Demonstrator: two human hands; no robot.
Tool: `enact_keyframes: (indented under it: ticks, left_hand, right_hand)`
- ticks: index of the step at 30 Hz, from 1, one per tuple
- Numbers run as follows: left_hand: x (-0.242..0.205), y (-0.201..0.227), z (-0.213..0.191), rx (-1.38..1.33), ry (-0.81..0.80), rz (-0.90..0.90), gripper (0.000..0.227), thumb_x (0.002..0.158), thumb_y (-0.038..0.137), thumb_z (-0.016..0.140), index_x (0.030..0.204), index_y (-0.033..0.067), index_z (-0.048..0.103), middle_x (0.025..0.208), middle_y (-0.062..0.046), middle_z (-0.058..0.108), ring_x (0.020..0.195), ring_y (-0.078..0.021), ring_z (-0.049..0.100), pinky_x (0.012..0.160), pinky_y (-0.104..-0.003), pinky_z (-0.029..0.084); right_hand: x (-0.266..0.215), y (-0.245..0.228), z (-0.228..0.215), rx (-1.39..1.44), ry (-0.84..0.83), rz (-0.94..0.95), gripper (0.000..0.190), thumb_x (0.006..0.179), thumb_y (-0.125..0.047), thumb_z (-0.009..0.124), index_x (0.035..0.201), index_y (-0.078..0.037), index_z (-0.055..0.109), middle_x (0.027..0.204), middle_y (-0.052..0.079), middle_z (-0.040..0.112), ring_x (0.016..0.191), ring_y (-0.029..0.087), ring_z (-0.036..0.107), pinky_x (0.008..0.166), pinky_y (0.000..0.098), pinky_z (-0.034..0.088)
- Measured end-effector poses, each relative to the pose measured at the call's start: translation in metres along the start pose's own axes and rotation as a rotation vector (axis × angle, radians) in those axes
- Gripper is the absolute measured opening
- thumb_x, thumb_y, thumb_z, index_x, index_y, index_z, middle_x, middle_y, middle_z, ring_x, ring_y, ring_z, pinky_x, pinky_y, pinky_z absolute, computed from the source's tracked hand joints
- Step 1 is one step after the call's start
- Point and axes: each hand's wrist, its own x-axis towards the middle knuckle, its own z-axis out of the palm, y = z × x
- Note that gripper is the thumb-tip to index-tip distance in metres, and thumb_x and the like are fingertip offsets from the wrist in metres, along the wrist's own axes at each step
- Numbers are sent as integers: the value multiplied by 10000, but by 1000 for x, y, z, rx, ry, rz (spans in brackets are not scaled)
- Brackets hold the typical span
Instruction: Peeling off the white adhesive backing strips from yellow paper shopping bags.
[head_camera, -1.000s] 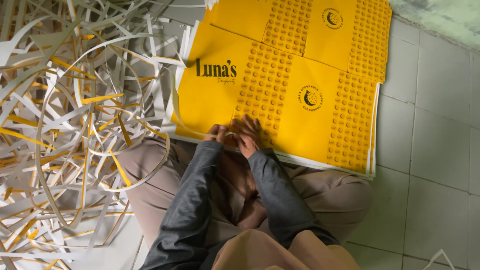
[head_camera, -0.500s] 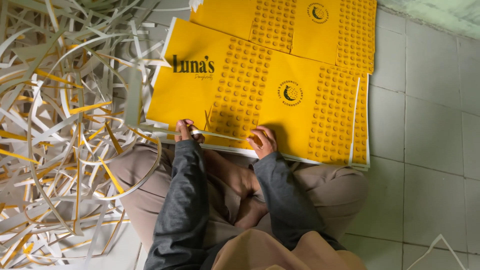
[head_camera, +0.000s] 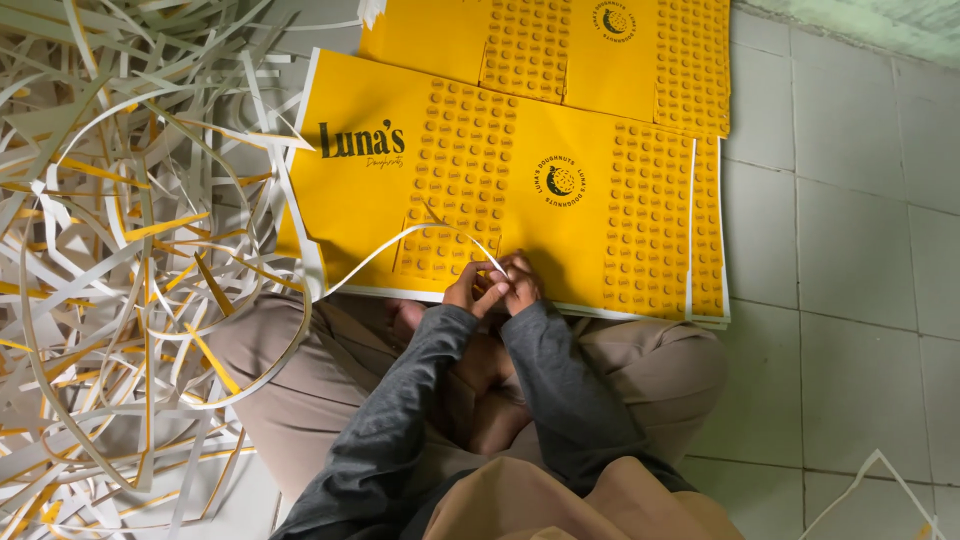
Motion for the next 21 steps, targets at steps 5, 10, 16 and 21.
enact_keyframes:
  ticks: [5, 10, 16, 21]
  left_hand:
    - [18, -35, -2, 24, 99, -36, 166, 957, 393, 719, 1076, 278, 705, 824, -38, 741, 783, -267, 719, 837, -401, 589]
    - [11, -36, -8, 34, 97, -125, 137, 964, 407, 704, 1049, 301, 688, 850, -9, 763, 868, -268, 737, 919, -411, 568]
    - [-2, -22, 28, 62, -173, 275, 720, 724, 397, 910, 1323, 114, 628, 1159, -307, 653, 1131, -528, 600, 1085, -588, 469]
    - [18, -22, 16, -484, 7, 763, 109, 953, 66, 677, 1050, 31, 711, 964, -188, 723, 614, -271, 711, 507, -347, 607]
  right_hand:
    - [-6, -35, -16, 26, -111, 67, 292, 943, -170, 719, 1211, -156, 602, 1211, 122, 638, 1153, 387, 618, 1011, 506, 526]
    - [-35, -5, -8, -332, -119, -46, 179, 902, -196, 729, 1064, -228, 658, 1276, 2, 656, 1127, 308, 663, 934, 449, 591]
    - [-31, -40, -27, -184, -136, 42, 162, 970, -367, 650, 1072, -248, 691, 1004, 34, 701, 987, 351, 686, 890, 445, 577]
    - [-45, 28, -18, -345, -93, -31, 175, 924, -309, 664, 1086, -339, 723, 948, -19, 655, 915, 279, 668, 852, 412, 592]
